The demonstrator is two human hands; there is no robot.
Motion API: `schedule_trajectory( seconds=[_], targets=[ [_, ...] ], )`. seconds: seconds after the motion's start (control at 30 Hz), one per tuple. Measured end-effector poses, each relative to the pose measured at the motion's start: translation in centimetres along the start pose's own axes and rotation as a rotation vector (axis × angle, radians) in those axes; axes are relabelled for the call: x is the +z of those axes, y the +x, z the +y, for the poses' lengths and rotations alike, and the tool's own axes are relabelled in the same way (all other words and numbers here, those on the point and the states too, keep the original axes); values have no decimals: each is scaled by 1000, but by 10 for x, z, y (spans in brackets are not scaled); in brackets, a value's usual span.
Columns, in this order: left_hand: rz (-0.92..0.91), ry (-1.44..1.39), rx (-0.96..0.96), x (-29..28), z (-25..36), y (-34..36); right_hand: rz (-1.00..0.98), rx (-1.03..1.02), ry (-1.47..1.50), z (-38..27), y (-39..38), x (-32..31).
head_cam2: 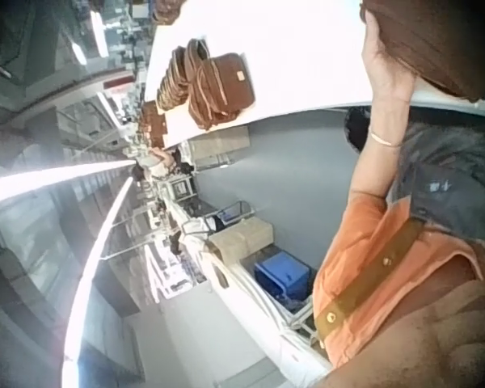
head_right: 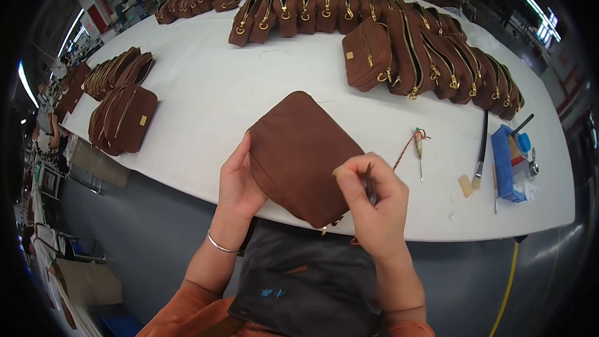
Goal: Inspecting and cleaning loose threads or artifacts from finished leather cosmetic bags using a small snip tool.
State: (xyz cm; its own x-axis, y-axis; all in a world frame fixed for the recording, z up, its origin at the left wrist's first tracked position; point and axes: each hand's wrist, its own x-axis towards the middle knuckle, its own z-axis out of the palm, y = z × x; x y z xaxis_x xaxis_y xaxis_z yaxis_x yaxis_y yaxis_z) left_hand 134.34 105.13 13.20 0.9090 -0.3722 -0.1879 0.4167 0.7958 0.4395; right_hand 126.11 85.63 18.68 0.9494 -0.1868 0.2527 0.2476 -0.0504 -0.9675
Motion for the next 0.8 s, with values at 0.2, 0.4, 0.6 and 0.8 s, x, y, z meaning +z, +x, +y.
schedule_trajectory(
  seconds=[0.2,0.4,0.6,0.8],
  targets=[
    [-104,111,49,15,-3,-7,180,-27,-34,31,48,-23],
    [-163,191,74,16,-4,-10,115,31,5,29,56,-25],
    [-180,256,77,18,-6,-10,41,10,-7,22,56,-26],
    [-189,300,86,20,-8,-9,96,-155,-191,25,56,-26]
  ],
)
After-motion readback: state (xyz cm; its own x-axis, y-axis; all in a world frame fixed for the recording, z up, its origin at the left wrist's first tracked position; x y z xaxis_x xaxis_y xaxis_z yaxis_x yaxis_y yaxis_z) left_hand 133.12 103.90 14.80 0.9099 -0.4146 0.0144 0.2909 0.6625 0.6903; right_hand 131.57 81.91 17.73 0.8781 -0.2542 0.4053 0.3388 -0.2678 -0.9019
